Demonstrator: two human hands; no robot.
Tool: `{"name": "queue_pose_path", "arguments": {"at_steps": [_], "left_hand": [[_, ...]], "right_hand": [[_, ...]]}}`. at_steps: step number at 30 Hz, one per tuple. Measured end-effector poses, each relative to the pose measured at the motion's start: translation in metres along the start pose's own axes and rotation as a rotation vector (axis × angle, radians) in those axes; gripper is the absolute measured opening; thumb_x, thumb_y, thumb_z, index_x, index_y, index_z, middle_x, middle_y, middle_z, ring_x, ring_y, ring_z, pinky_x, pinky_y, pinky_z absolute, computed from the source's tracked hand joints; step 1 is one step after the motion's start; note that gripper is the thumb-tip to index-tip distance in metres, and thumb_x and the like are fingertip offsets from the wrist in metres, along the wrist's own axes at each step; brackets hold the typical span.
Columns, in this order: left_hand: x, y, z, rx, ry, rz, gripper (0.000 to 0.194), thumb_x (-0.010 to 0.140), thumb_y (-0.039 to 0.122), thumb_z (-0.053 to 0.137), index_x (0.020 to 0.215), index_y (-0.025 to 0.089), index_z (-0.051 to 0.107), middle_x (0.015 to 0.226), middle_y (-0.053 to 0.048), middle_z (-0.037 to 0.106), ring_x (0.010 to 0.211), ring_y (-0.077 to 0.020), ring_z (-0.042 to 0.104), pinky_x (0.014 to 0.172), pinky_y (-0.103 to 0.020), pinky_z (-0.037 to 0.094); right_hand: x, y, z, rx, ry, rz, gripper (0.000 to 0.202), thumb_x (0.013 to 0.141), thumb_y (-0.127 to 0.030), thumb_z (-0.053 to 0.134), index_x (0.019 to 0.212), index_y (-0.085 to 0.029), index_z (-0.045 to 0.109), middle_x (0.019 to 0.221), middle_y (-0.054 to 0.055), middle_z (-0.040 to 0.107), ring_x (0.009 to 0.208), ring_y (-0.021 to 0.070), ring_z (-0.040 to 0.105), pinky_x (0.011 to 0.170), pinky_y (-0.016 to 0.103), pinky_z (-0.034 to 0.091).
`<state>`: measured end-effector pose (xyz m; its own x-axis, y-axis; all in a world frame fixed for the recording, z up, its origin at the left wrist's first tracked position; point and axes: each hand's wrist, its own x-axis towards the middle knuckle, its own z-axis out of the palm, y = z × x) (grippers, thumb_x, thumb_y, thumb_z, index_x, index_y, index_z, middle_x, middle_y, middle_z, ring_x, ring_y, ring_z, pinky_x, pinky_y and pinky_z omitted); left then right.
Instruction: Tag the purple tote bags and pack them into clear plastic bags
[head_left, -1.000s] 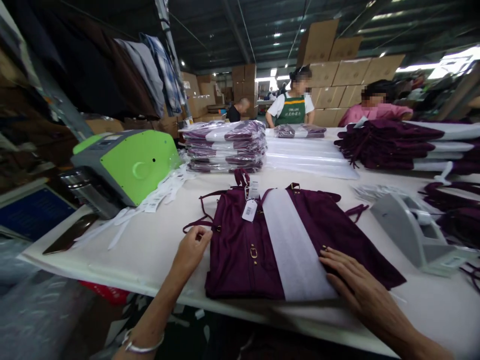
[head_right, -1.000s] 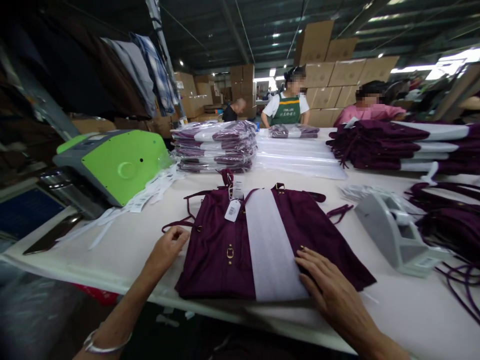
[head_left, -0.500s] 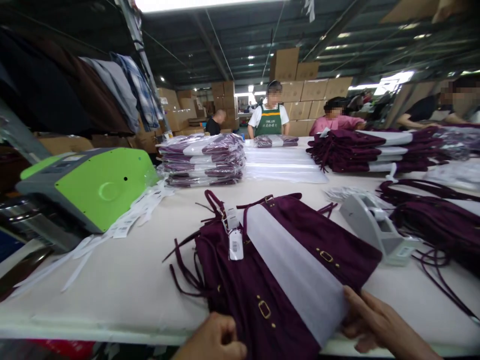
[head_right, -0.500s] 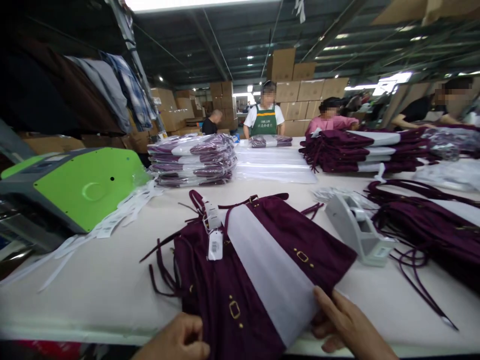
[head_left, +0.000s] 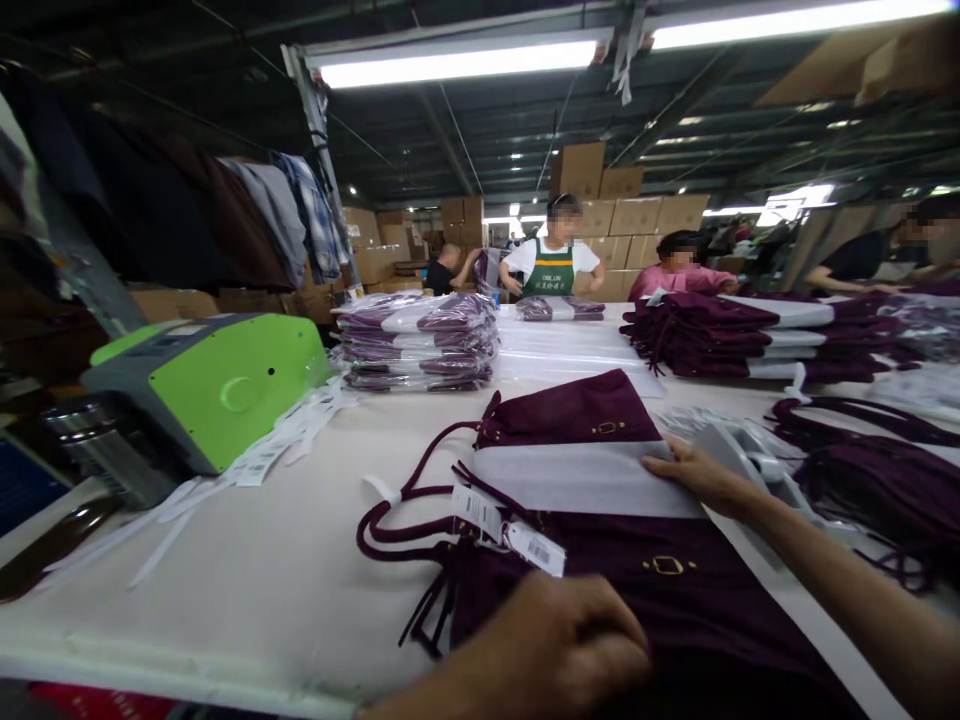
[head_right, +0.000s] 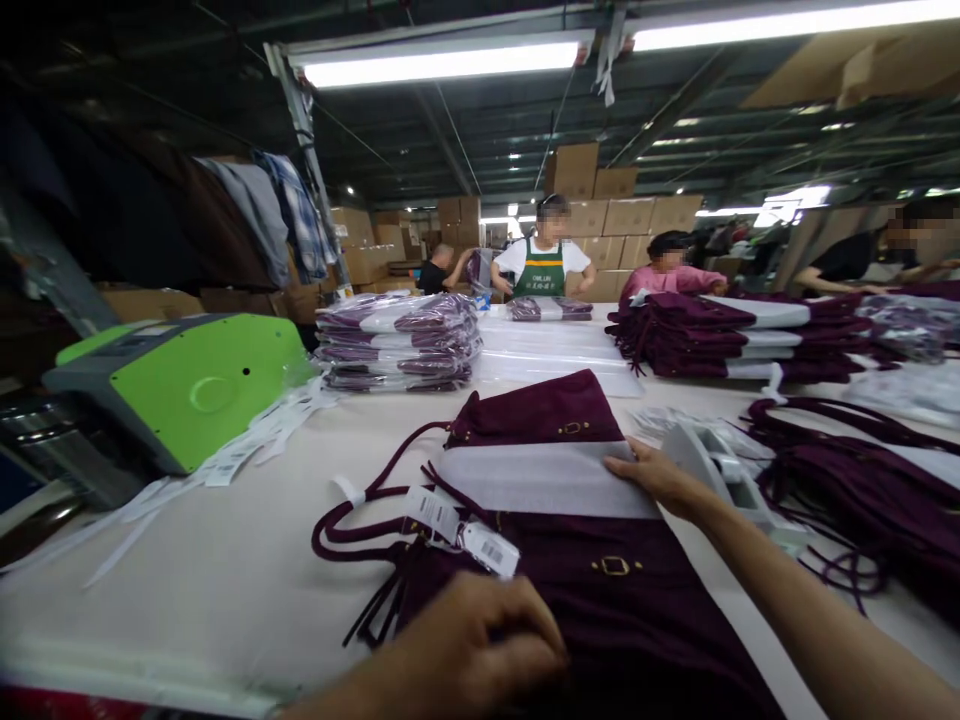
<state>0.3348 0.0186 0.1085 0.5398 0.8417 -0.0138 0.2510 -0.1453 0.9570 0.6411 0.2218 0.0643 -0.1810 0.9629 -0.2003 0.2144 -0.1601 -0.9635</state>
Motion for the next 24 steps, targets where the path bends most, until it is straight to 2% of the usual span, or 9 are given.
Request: {"name": "queue_pose_path", "arguments": {"at_steps": [2,3,5,7,11,14,17,20,24], "left_hand": [[-0.005,-0.016,-0.071,0.368,0.302,-0.003,0.022,0.093,0.032,0.052,0.101,0.021,0.07,0.098,-0.002,0.073,0.094,-0.0164,0.065,0.088,-0.025,0.048],[-0.006,-0.029,-0.104,0.57,0.423,-0.097,0.024,0.093,0.028,0.048,0.107,0.021,0.067,0.106,-0.004,0.072,0.101,-0.0172,0.064,0.093,-0.026,0.047],[-0.007,-0.06,-0.157,0.842,0.517,-0.324,0.031,0.09,0.024,0.05,0.118,0.017,0.061,0.125,-0.011,0.065,0.117,-0.023,0.059,0.105,-0.034,0.041],[-0.008,-0.09,-0.189,0.902,0.514,-0.44,0.042,0.083,0.024,0.058,0.123,0.012,0.059,0.131,-0.018,0.061,0.121,-0.0297,0.057,0.106,-0.041,0.041],[-0.004,-0.12,-0.201,0.928,0.424,-0.502,0.046,0.075,0.031,0.066,0.118,0.017,0.061,0.121,-0.015,0.066,0.115,-0.0313,0.06,0.097,-0.039,0.046],[0.001,-0.12,-0.197,0.936,0.375,-0.525,0.039,0.075,0.03,0.063,0.113,0.02,0.061,0.107,-0.011,0.071,0.102,-0.0294,0.066,0.087,-0.037,0.049],[-0.004,-0.117,-0.199,0.926,0.375,-0.554,0.032,0.073,0.026,0.063,0.105,0.02,0.061,0.102,-0.013,0.073,0.096,-0.0302,0.068,0.083,-0.038,0.05],[-0.028,-0.115,-0.212,0.877,0.477,-0.607,0.025,0.074,0.022,0.057,0.098,0.017,0.061,0.103,-0.017,0.072,0.098,-0.0337,0.067,0.084,-0.043,0.049],[-0.092,-0.11,-0.22,0.617,0.567,-0.627,0.021,0.078,0.026,0.045,0.09,0.018,0.061,0.088,-0.011,0.073,0.085,-0.0275,0.069,0.075,-0.038,0.052]], "right_hand": [[0.006,0.012,-0.006,0.05,-0.029,0.126,0.032,0.064,-0.037,0.081,0.091,-0.024,0.071,0.096,0.012,0.077,0.085,0.0297,0.072,0.082,0.04,0.056],[0.008,0.018,-0.007,0.079,-0.042,0.195,0.027,0.064,-0.037,0.081,0.086,-0.024,0.071,0.094,0.014,0.077,0.083,0.0308,0.072,0.081,0.04,0.056],[0.009,0.026,-0.009,0.139,-0.067,0.323,0.024,0.068,-0.041,0.08,0.081,-0.023,0.073,0.092,0.018,0.076,0.084,0.0334,0.073,0.08,0.042,0.056],[0.009,0.026,-0.01,0.167,-0.099,0.395,0.029,0.07,-0.049,0.078,0.08,-0.022,0.074,0.092,0.022,0.076,0.085,0.0356,0.073,0.078,0.043,0.056],[0.007,-0.01,-0.006,0.066,-0.055,0.26,0.027,0.063,-0.044,0.083,0.077,-0.022,0.073,0.086,0.02,0.076,0.077,0.0351,0.074,0.072,0.043,0.057],[0.0,-0.067,0.007,-0.018,0.054,0.073,0.035,0.058,-0.032,0.087,0.087,-0.022,0.072,0.084,0.013,0.077,0.071,0.0305,0.073,0.068,0.04,0.058],[-0.019,-0.137,0.019,-0.024,0.017,-0.053,0.046,0.057,-0.026,0.089,0.099,-0.02,0.071,0.086,0.01,0.077,0.068,0.0269,0.073,0.064,0.037,0.058],[-0.049,-0.205,0.014,-0.079,-0.046,-0.119,0.049,0.062,-0.023,0.087,0.109,-0.019,0.071,0.09,0.011,0.078,0.063,0.0263,0.073,0.057,0.038,0.058],[-0.087,-0.28,-0.013,-0.21,0.079,-0.098,0.029,0.077,-0.011,0.071,0.106,-0.017,0.073,0.102,0.011,0.078,0.067,0.0193,0.075,0.06,0.033,0.057]]}}
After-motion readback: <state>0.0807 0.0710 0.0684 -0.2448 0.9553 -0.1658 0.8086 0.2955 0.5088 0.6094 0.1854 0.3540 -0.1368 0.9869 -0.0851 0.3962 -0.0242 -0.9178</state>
